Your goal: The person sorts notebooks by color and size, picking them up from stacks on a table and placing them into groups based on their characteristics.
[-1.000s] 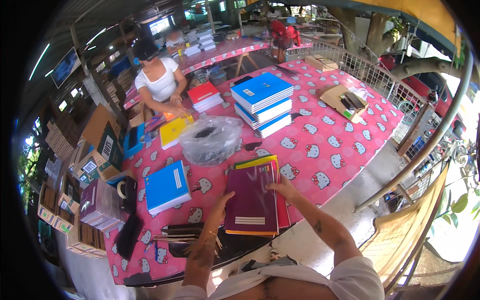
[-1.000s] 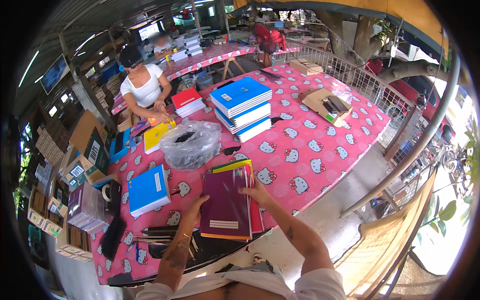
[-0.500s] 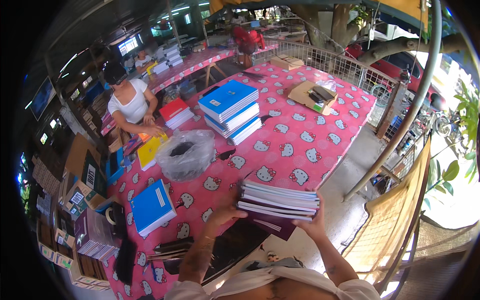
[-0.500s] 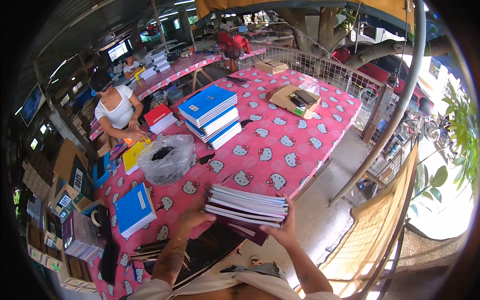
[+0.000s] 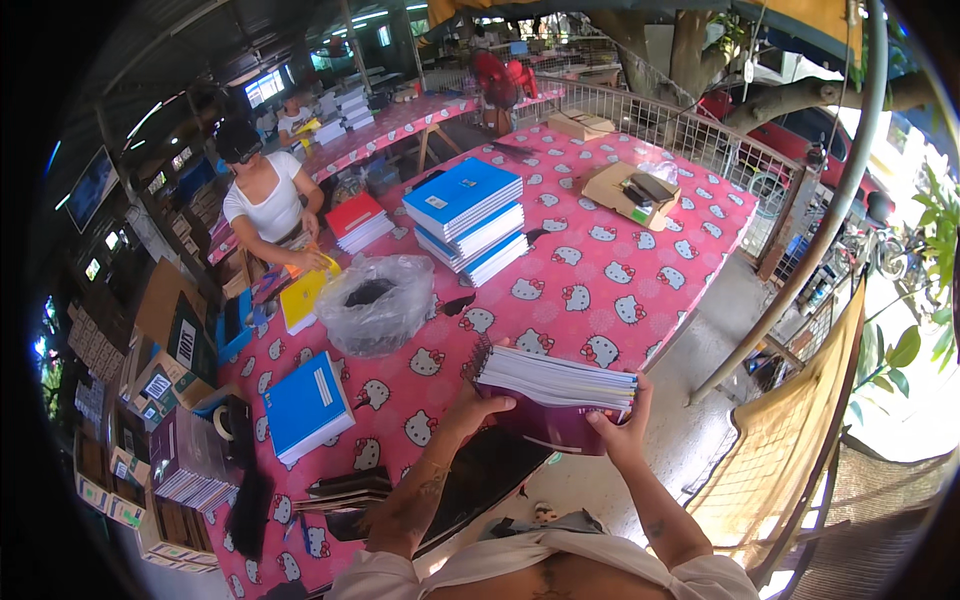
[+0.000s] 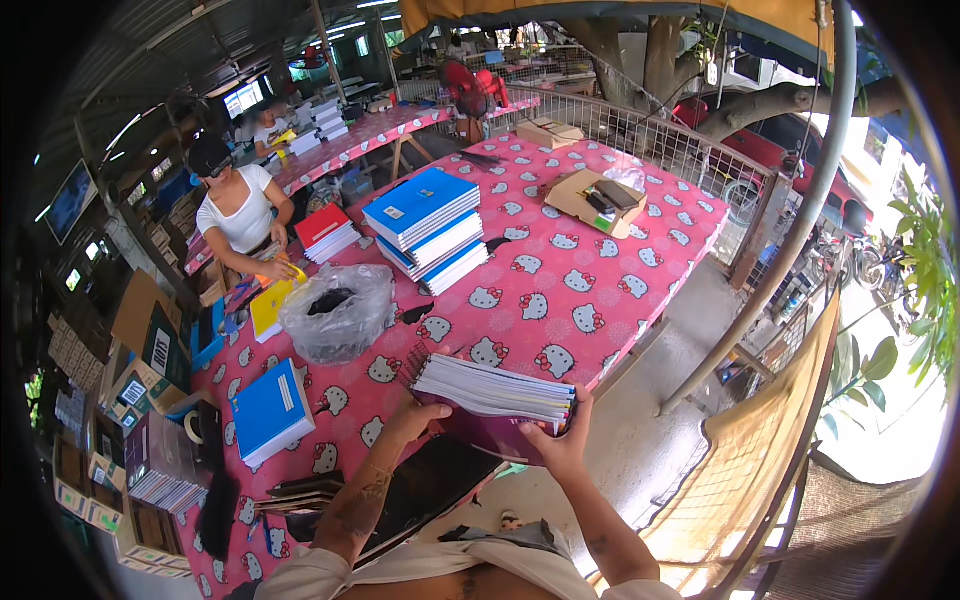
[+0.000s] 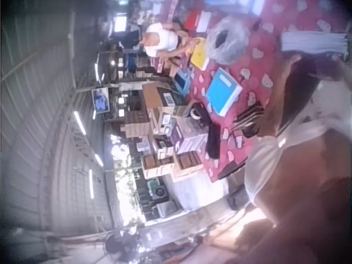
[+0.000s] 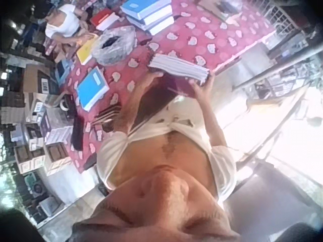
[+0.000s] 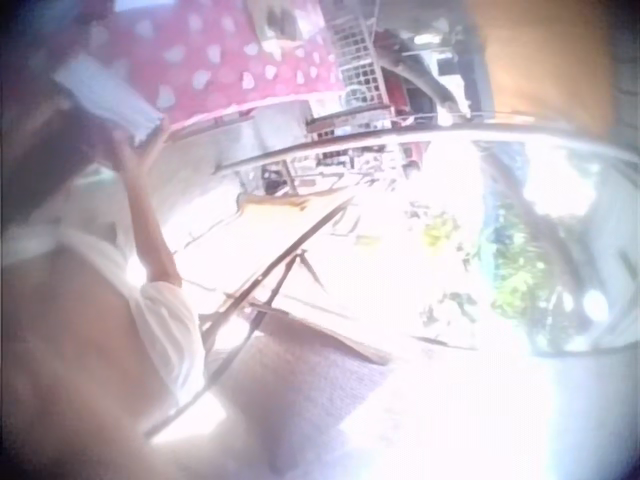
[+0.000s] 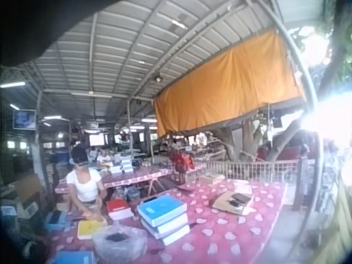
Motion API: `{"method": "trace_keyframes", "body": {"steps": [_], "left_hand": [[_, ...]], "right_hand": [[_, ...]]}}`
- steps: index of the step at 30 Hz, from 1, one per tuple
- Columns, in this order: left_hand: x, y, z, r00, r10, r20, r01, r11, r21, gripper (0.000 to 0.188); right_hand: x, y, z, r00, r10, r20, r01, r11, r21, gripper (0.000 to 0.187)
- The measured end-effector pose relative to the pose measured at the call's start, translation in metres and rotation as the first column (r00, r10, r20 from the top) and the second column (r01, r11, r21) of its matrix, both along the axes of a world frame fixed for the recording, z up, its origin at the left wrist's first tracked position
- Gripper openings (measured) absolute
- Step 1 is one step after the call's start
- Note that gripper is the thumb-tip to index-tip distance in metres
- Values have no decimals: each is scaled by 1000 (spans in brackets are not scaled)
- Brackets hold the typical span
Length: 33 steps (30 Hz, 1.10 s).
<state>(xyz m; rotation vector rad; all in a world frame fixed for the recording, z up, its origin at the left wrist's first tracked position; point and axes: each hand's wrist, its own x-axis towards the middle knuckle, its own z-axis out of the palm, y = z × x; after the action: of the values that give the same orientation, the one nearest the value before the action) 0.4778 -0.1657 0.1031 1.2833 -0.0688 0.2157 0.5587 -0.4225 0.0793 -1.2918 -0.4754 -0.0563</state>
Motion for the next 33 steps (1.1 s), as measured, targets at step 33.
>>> {"method": "trace_keyframes", "body": {"steps": [33], "left_hand": [[-5, -4, -47, 912, 317, -262, -287, 947, 146, 33]], "right_hand": [[17, -1, -47, 994, 108, 23, -105, 988, -117, 101]]}}
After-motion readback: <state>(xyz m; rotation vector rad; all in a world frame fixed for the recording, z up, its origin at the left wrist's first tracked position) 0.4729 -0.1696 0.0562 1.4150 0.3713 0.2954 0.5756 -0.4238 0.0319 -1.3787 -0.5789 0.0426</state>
